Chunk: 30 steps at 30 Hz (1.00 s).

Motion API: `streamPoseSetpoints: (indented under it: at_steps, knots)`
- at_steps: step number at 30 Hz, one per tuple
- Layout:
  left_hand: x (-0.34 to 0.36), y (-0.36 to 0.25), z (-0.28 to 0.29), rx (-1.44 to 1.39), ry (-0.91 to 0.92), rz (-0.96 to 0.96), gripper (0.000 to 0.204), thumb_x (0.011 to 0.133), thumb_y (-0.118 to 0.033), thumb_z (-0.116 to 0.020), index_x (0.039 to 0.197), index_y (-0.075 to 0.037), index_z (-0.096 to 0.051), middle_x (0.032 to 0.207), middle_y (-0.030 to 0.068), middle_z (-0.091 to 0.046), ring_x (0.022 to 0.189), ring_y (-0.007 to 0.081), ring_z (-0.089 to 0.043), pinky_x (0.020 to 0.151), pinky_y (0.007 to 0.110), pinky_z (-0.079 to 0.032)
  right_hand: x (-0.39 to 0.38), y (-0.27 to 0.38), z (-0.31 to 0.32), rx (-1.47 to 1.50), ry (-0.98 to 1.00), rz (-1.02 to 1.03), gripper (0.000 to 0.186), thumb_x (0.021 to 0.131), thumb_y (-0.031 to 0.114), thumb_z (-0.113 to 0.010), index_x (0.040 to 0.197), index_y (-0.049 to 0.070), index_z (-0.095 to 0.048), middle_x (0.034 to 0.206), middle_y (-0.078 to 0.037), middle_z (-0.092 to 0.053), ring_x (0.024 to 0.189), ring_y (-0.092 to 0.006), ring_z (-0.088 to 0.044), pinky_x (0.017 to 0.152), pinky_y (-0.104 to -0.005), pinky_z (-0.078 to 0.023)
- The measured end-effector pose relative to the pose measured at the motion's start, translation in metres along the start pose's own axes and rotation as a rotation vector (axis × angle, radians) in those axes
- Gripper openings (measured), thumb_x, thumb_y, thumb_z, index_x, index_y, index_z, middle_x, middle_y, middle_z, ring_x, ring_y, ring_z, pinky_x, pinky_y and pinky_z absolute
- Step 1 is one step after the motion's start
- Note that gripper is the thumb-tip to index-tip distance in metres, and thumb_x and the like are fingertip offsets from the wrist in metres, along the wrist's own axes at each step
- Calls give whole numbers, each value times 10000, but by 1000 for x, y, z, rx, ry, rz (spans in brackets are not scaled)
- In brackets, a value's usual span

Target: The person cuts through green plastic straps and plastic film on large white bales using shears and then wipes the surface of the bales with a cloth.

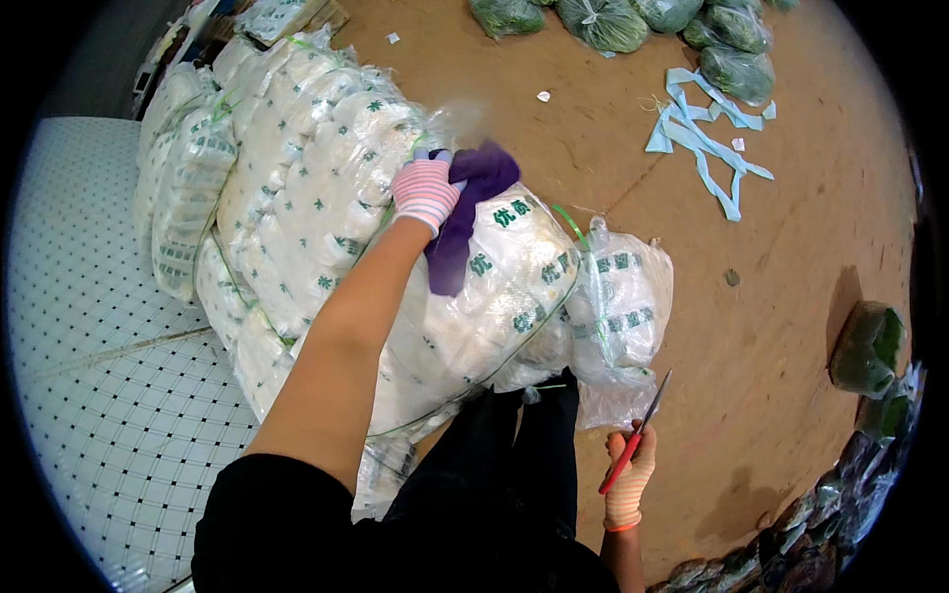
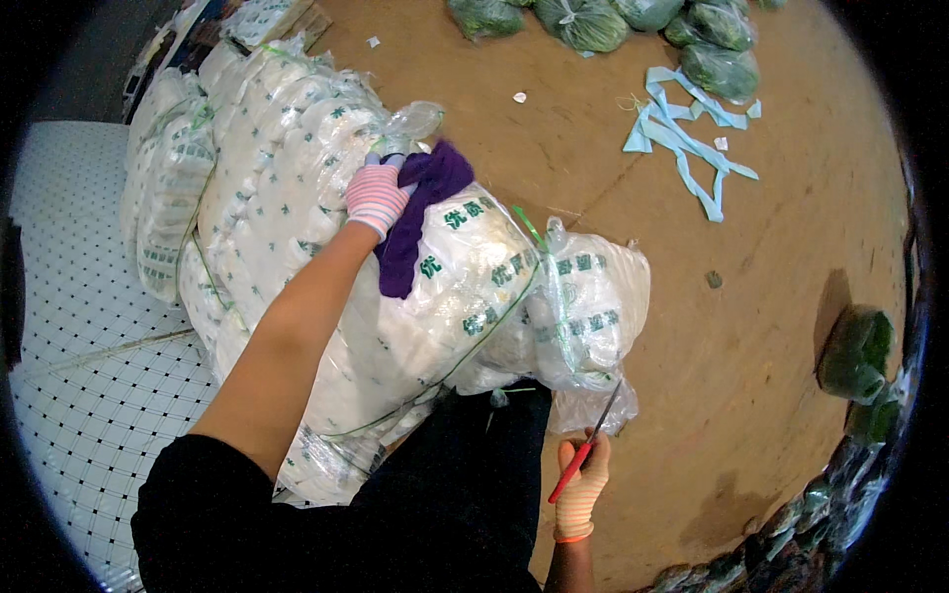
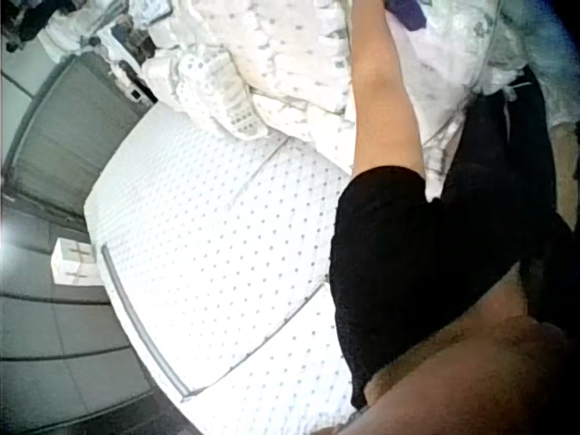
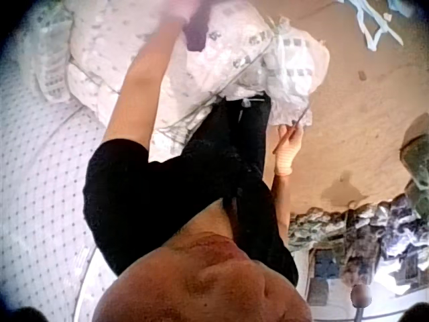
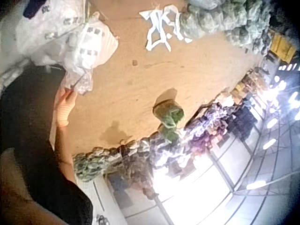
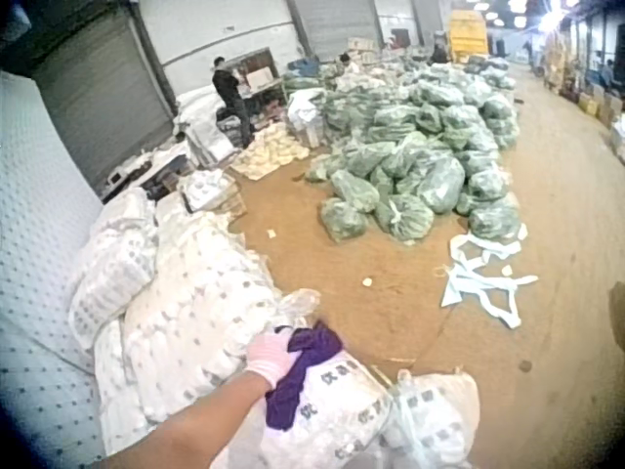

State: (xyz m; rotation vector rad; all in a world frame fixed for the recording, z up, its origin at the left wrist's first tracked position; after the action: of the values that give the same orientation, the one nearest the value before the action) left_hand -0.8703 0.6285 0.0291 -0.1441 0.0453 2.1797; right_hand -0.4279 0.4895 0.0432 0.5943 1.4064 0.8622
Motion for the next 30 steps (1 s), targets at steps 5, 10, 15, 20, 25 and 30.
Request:
streamPoseSetpoints:
  at_steps: [5,10,15,20,25,30]
  knots:
    - [-50,-87,-12,-14,169,-226,439,660,-325,-660,1068,-188,-572,1115,147,-508,967,315,-555,831,407,-466,12,-24,27,-115,-62,-46,364,809,94,-631,1119,5,-463,827,-17,-516,752,-94,-463,696,-224,-413]
    - [17,-95,-23,124,305,-36,396,724,-343,-606,1071,-152,-596,1118,139,-513,991,288,-560,823,389,-472,21,7,18,3,19,-45,373,795,70,-629,1121,0,-462,824,-20,-517,734,-87,-459,669,-209,-410]
    - [-28,-125,-43,33,330,-279,298,746,-350,-573,936,-127,-631,967,169,-572,901,313,-579,748,404,-490,29,-7,29,-105,21,-48,375,793,52,-623,1120,-10,-452,826,-25,-521,745,-90,-471,671,-209,-417]
    - [-120,-163,-51,56,546,-821,417,654,-264,-671,1027,-110,-568,989,172,-545,899,321,-562,757,397,-484,29,7,14,-18,66,-35,371,789,45,-630,1115,0,-458,822,-25,-517,747,-92,-473,683,-213,-417]
    - [-57,-111,-21,-266,351,-496,505,634,-239,-640,1125,-160,-547,1048,145,-545,950,329,-545,795,425,-465,35,-11,26,-5,55,-46,365,791,45,-627,1117,14,-464,803,-11,-508,746,-88,-467,693,-212,-412]
    - [40,-21,-11,64,84,-38,409,693,-328,-635,1068,-175,-580,1071,179,-542,977,342,-546,816,405,-459,50,-10,37,-64,14,-24,339,799,62,-596,1107,23,-462,747,-3,-493,675,-85,-453,637,-211,-391]
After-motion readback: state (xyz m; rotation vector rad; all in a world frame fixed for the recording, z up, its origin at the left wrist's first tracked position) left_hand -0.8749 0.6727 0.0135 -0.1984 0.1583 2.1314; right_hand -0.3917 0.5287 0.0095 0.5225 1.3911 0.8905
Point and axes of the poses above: each hand's wrist, its own x-axis towards the middle knuckle, its own z-axis out of the back of the hand, y = z × x, the point moved 2 cm from there along x, towards the middle knuckle
